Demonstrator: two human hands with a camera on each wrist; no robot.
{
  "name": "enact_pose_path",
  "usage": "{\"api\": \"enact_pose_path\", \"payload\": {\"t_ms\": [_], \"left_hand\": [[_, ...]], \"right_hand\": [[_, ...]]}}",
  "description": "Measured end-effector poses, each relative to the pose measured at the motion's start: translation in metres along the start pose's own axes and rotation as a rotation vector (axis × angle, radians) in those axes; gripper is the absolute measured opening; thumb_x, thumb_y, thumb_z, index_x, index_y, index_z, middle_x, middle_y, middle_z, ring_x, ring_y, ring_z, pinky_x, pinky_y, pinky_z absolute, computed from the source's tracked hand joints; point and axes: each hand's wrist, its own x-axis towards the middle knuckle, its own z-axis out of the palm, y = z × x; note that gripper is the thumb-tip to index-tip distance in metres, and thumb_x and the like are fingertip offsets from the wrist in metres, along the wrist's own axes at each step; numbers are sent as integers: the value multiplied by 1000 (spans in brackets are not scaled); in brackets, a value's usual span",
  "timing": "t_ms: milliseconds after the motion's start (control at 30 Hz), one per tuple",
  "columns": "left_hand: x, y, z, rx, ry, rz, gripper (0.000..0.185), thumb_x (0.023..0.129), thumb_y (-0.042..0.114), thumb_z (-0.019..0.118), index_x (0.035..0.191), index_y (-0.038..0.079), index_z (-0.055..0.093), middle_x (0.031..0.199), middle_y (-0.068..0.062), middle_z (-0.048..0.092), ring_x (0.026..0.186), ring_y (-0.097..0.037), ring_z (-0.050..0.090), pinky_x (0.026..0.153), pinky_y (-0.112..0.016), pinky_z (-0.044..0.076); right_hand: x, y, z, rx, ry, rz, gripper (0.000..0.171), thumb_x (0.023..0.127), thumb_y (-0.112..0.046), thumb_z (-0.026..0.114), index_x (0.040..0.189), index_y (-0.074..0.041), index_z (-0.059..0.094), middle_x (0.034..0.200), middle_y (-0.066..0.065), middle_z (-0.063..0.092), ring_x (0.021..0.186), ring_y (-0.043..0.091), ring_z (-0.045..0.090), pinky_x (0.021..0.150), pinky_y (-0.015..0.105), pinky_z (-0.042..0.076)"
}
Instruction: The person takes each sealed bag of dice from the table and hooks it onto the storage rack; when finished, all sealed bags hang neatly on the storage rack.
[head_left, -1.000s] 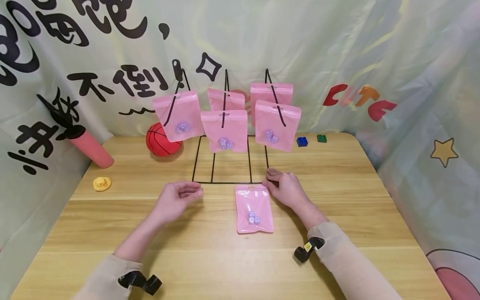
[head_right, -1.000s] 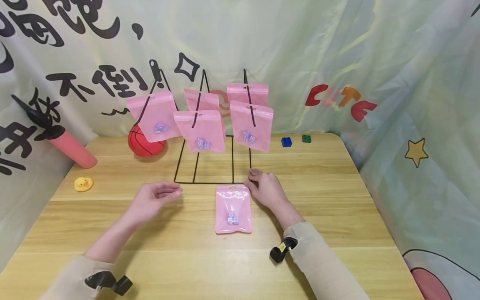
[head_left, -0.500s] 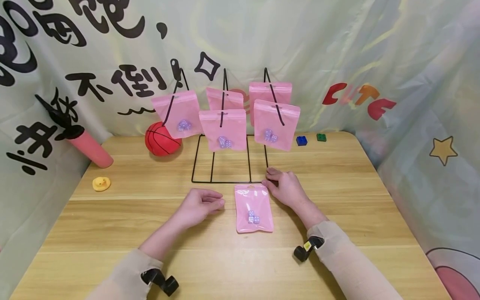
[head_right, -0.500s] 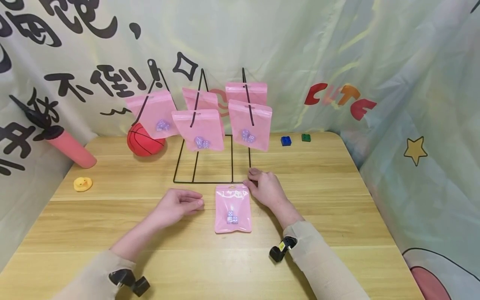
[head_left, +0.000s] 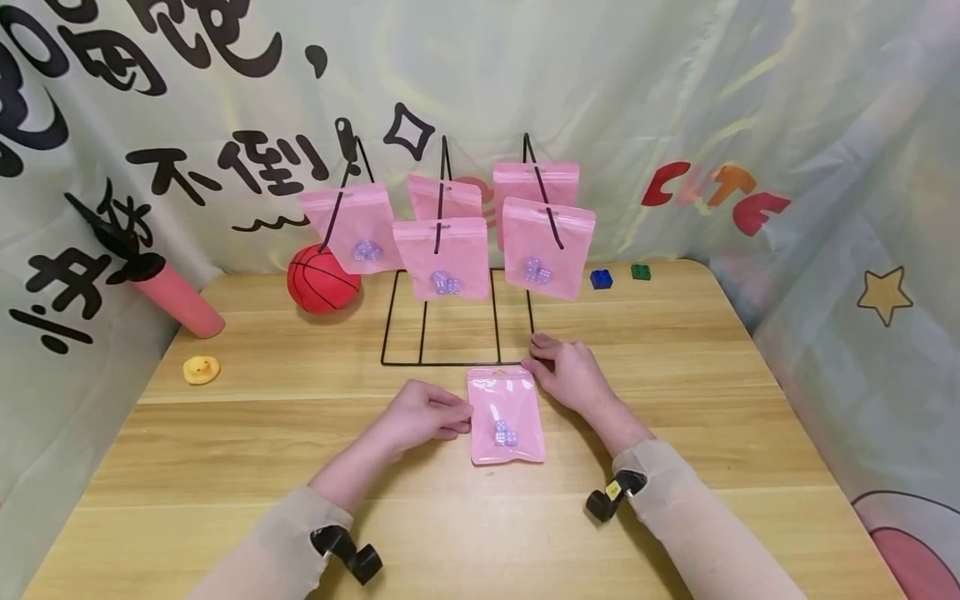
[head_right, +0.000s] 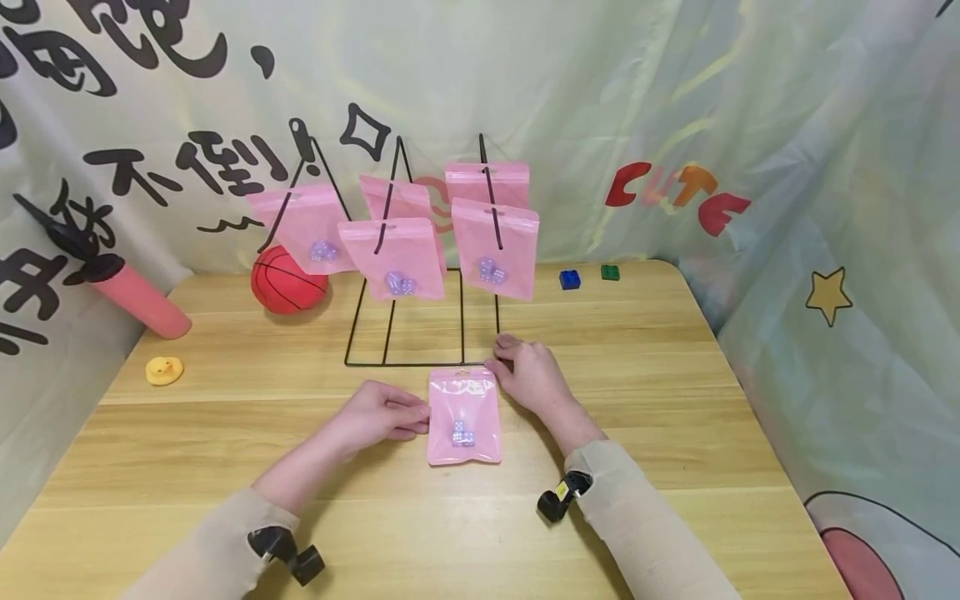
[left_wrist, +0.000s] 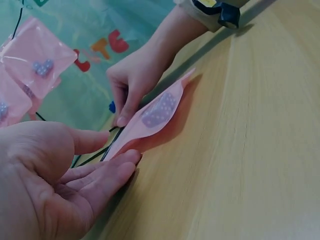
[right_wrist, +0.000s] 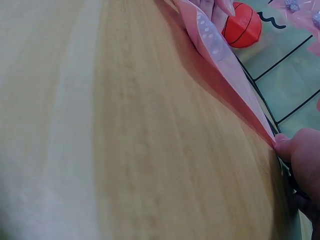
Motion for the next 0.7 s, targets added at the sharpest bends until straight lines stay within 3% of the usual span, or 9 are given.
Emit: {"api": "enact_pose_path", "payload": {"t_ms": [367,700], "left_hand": [[8,1,13,32,54,-14,27,94,1,79,112,-17,72,92,-20,78,82,-25,78,74,-36,65],[4,2,11,44,120,26,19,94,-3,76,108,-14,72,91,-18,77,79,-23,75,73,-36,65]], "right_hand": [[0,2,2,2,1,-1,37,99,-22,79,122,5,75,135,20,67,128,37,63,108,50,50],[0,0,0,-11,-3,-5,33,98,-17,78,123,5,75,135,20,68,128,38,63,108,51,50]]}}
